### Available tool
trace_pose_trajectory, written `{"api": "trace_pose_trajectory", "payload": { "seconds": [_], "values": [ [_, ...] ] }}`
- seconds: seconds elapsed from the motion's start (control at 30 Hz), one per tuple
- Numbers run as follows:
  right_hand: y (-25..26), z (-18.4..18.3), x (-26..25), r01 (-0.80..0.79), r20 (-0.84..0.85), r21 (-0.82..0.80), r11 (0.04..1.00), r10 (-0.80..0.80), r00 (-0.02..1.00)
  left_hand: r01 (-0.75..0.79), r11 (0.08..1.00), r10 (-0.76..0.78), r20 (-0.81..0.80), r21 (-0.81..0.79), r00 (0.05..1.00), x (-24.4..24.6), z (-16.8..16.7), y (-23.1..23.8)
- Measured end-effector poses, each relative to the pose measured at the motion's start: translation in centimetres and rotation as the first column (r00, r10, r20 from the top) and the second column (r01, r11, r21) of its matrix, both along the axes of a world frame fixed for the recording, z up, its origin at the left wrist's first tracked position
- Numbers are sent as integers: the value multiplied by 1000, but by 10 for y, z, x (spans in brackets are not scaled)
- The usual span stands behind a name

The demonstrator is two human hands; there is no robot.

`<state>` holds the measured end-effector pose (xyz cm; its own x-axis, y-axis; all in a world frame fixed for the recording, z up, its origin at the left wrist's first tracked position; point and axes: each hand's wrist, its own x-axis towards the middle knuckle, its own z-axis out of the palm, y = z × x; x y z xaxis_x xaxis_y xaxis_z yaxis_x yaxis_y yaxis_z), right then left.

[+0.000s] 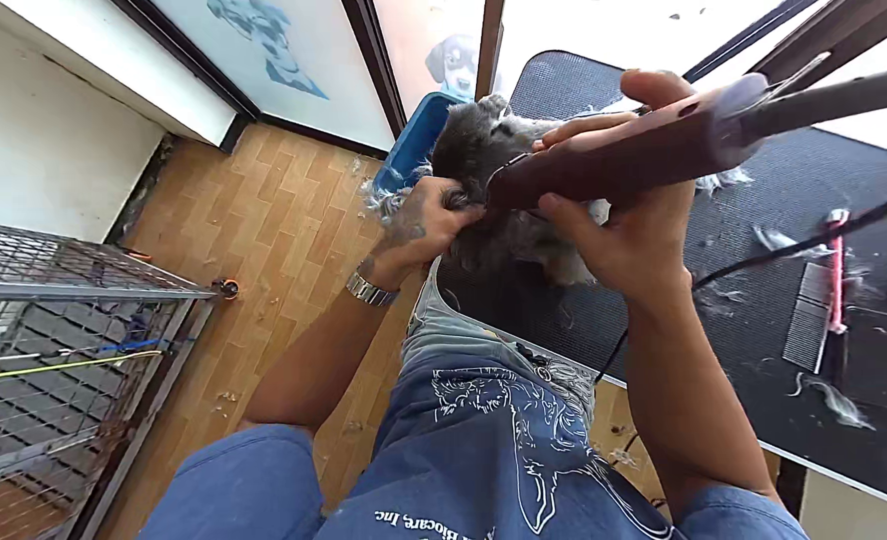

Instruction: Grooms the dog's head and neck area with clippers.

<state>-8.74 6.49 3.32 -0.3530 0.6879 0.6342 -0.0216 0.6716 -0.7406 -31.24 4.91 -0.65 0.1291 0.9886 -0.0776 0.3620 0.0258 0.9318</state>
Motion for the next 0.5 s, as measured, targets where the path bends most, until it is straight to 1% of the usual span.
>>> {"api": "trace_pose_trajectory", "payload": {
  "seconds": [0.07,0.17,0.27,0.33,0.4,0.47,0.5],
  "values": [
    [-2,3,-5,-30,81,47,998,26,996,42,999,-42,-2,-1,999,-3,5,1],
    [-9,0,-9,-79,184,66,995,65,981,62,998,-61,14,-18,998,-6,10,2],
    [-13,-1,-5,-111,281,41,993,95,955,43,999,-43,5,28,999,-3,6,1],
    [-13,1,2,-100,338,16,995,89,937,30,997,-31,8,73,1000,1,0,-1],
    [-11,2,6,-93,263,-21,995,96,960,11,997,-11,5,72,1000,5,-1,-3],
    [-9,3,7,-99,157,-7,995,98,983,-3,998,4,-3,56,1000,7,0,-4],
    [-8,4,6,-109,138,9,994,107,985,-10,999,10,-7,49,1000,8,0,-5]
  ]
}}
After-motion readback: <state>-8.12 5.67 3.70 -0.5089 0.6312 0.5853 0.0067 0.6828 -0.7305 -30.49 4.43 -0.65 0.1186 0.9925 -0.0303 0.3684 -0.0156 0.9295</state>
